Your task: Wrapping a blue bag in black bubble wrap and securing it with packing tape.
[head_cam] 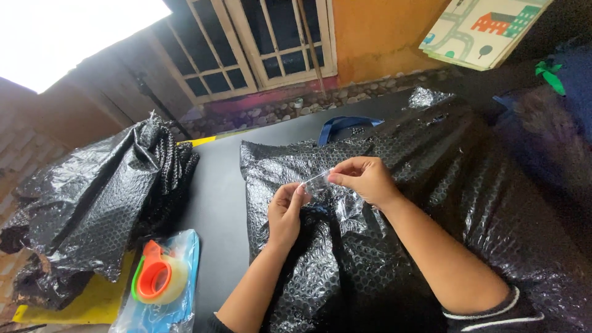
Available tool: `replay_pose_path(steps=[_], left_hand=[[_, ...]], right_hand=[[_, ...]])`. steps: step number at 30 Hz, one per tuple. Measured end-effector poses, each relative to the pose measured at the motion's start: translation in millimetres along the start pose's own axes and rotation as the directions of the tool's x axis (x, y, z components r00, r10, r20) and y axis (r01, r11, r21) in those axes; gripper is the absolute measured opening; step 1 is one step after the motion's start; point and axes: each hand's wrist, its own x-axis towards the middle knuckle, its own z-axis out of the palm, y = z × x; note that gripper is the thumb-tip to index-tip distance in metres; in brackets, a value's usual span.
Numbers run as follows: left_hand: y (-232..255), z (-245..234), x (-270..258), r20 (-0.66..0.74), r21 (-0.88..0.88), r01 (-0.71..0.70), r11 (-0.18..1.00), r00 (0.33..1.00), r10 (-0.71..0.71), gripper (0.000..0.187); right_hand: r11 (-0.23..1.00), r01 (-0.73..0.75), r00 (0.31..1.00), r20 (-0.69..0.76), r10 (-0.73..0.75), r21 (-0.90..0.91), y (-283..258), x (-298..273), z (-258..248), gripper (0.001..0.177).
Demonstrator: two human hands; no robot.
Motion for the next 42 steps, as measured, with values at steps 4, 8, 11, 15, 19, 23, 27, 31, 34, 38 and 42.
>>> replay_pose_path(steps=[4, 8, 11, 15, 19, 23, 27, 31, 34, 38, 42], left_hand=[[-10, -3, 0, 0.007, -0.01, -0.059, 0.998, 0.998, 0.059, 0.014], [-14, -4, -4, -0.004, -0.034, -0.069, 0.997, 0.998, 0.069, 0.013], [-16, -4, -8, -0.025, -0.007, -0.11, 0.994, 0.994, 0.11, 0.012], [-11, -5, -10, -0.027, 0.05, -0.184, 0.982, 0.982, 0.185, 0.012], [-3, -2, -12, -0.002, 0.111, -0.251, 0.962, 0.967, 0.253, 0.011], [-3, 0, -13, 0.05, 0.195, -0.304, 0.933, 0.953, 0.3, 0.011], [2, 3, -15, 0.048, 0.202, -0.334, 0.921, 0.942, 0.331, 0.012], [1, 2, -17, 0.076, 0.283, -0.37, 0.885, 0.928, 0.364, 0.012], [0, 3, -18, 0.105, 0.324, -0.37, 0.871, 0.929, 0.355, 0.009], [29, 9, -20, 0.148, 0.456, -0.473, 0.754, 0.876, 0.46, 0.008], [28, 4, -21, 0.237, 0.508, -0.673, 0.538, 0.709, 0.664, 0.064]], right_hand=[[0.99, -0.032, 0.999, 0.034, 0.037, -0.136, 0, 0, -3, 0.024], [0.962, -0.012, 1.0, 0.019, 0.018, -0.272, -5, -4, 0, 0.021], [0.952, -0.009, 1.0, 0.007, 0.012, -0.306, -20, -10, 5, 0.018], [0.93, -0.016, 1.0, 0.014, 0.023, -0.368, -27, -13, 6, 0.018], [0.933, -0.062, 0.995, 0.045, 0.084, -0.355, -13, -8, 1, 0.021], [0.912, -0.043, 0.996, 0.052, 0.071, -0.409, -35, -18, 3, 0.034], [0.722, 0.211, 0.953, -0.025, -0.301, -0.659, -36, -18, -6, 0.062], [0.797, 0.347, 0.936, 0.236, -0.261, -0.494, -23, -13, -9, 0.074], [0.816, 0.37, 0.907, 0.365, -0.212, -0.444, -30, -13, -3, 0.016], [0.822, 0.39, 0.907, 0.325, -0.267, -0.414, -6, -1, -13, 0.006], [0.884, 0.364, 0.926, 0.213, -0.311, -0.294, 17, 6, -21, 0.012]])
